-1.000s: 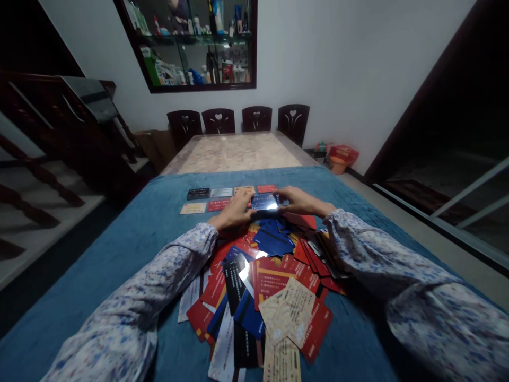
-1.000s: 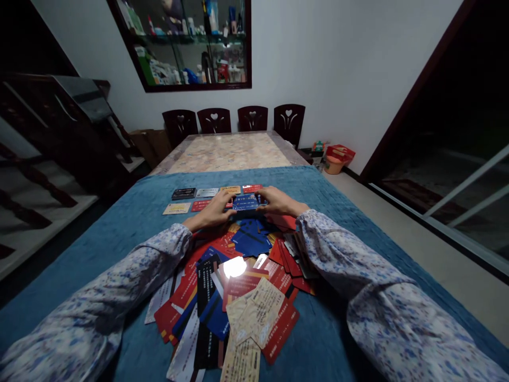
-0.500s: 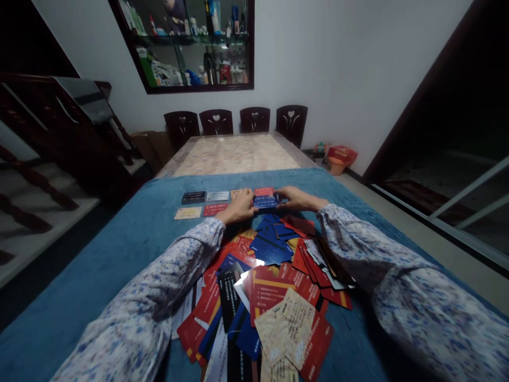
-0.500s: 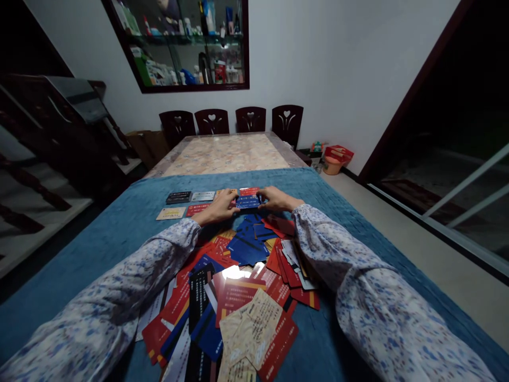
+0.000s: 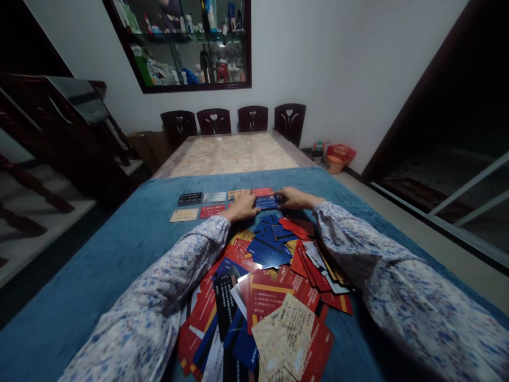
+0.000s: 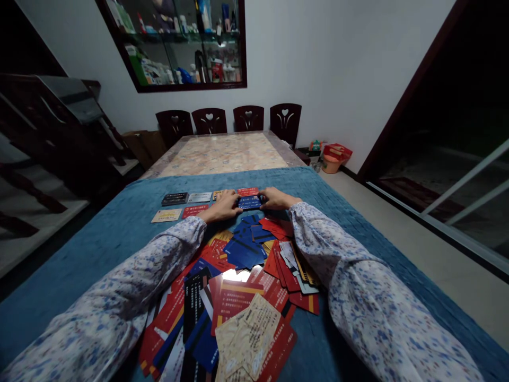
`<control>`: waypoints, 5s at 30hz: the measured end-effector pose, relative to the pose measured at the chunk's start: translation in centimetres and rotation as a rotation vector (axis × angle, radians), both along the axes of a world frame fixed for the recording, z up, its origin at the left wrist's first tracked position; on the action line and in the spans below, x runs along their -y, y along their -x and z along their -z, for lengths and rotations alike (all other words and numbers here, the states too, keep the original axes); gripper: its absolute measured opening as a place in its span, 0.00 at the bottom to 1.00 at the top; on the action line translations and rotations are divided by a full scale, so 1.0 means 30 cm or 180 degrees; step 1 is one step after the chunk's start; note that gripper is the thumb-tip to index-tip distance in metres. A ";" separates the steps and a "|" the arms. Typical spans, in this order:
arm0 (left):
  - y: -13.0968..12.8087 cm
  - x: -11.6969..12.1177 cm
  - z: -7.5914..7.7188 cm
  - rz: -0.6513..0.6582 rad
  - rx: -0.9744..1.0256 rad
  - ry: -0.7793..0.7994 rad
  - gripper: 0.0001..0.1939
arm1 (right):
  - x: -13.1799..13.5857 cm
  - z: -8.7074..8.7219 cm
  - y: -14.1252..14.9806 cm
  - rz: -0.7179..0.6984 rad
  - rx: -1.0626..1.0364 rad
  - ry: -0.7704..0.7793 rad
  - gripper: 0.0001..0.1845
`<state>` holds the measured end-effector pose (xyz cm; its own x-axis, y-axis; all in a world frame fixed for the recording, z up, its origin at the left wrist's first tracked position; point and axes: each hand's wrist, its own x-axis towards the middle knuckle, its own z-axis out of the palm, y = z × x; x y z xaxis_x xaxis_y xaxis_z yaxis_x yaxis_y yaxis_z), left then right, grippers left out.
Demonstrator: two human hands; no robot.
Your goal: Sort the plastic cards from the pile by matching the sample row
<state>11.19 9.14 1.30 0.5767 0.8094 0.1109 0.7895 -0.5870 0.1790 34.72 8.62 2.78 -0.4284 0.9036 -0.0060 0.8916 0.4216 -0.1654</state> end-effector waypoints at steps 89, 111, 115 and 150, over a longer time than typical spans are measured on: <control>0.175 0.276 -0.049 0.0404 0.0219 -0.0344 0.19 | 0.361 -0.099 0.085 0.0108 0.0355 -0.0682 0.16; 0.211 0.383 -0.045 0.0867 0.0262 0.0025 0.21 | 0.523 0.024 0.099 -0.0561 -0.0338 -0.0923 0.15; 0.210 0.390 -0.051 0.1009 0.0192 0.0114 0.20 | 0.548 0.020 0.105 -0.0656 -0.0306 -0.0883 0.17; 0.222 0.391 -0.061 0.1361 0.0437 0.0313 0.14 | 0.582 0.007 0.123 -0.1282 -0.0414 -0.1114 0.15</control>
